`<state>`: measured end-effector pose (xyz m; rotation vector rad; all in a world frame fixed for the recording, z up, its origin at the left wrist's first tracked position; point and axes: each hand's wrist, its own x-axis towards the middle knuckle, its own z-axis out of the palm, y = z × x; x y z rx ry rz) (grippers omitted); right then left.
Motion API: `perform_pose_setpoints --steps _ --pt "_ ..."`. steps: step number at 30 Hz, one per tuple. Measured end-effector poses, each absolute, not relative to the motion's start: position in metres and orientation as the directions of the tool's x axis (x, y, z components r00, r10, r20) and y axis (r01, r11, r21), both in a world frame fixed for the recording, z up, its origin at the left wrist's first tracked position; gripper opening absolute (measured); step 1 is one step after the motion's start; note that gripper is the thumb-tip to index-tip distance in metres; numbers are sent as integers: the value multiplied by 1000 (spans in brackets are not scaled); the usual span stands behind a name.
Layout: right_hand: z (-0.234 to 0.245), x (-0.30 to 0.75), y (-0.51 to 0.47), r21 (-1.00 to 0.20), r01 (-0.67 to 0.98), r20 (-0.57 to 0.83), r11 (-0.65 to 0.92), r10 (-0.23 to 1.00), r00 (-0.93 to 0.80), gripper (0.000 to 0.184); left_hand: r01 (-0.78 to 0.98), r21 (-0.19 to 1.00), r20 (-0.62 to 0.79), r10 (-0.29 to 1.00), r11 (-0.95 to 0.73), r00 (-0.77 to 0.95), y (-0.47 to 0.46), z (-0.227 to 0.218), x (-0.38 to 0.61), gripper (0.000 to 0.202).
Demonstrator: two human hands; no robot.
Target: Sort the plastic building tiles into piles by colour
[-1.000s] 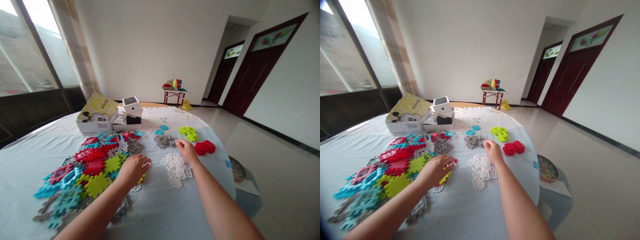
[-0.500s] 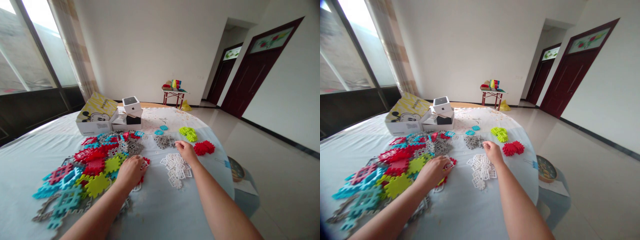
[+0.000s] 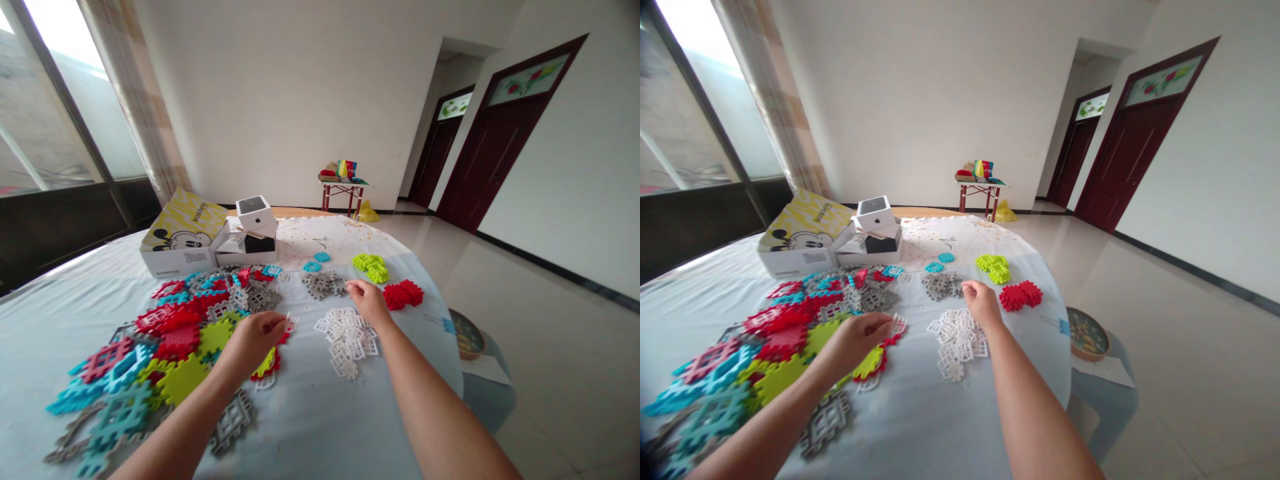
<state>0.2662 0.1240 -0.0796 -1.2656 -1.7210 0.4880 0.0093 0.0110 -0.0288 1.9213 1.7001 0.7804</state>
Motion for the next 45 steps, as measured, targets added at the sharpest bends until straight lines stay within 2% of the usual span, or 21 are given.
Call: perform_pose_setpoints --steps 6,9,11,15,18,22,25,28,33,36,41,45 --pt "-78 268 125 -742 535 451 405 891 -49 27 612 767 80 975 -193 207 19 -31 59 36" --pt "-78 268 125 -738 542 451 402 891 -47 27 543 815 110 974 -202 198 25 -27 71 40" --pt "-77 268 124 -738 542 448 402 892 -52 27 568 799 124 978 -198 167 28 -23 65 41" --pt "-76 267 123 -732 539 456 416 887 -65 27 699 697 152 986 -159 73 31 -17 27 39" --pt "-76 266 122 -728 547 456 414 887 -65 26 816 562 180 983 -136 39 33 -17 -5 37" --pt "-76 264 122 -725 546 458 421 886 -76 26 893 360 178 960 -269 218 37 -22 -22 35" --pt "-75 262 120 -717 549 463 430 882 -86 26 895 238 117 926 -377 358 41 -29 -16 34" --pt "-73 260 117 -714 546 468 438 879 -93 26 891 150 21 903 -428 430 46 -33 -4 39" --pt "-69 257 114 -711 542 479 449 873 -94 24 891 35 -164 877 -453 452 55 -26 7 47" --pt "-69 256 115 -702 536 496 469 862 -105 23 888 -6 -205 869 -460 450 60 -23 7 48" --pt "-70 254 116 -681 542 518 492 847 -119 21 885 24 -122 877 -466 465 65 -22 7 37" --pt "-69 253 116 -681 534 526 501 842 -120 21 884 191 17 902 -427 432 66 -19 12 43"
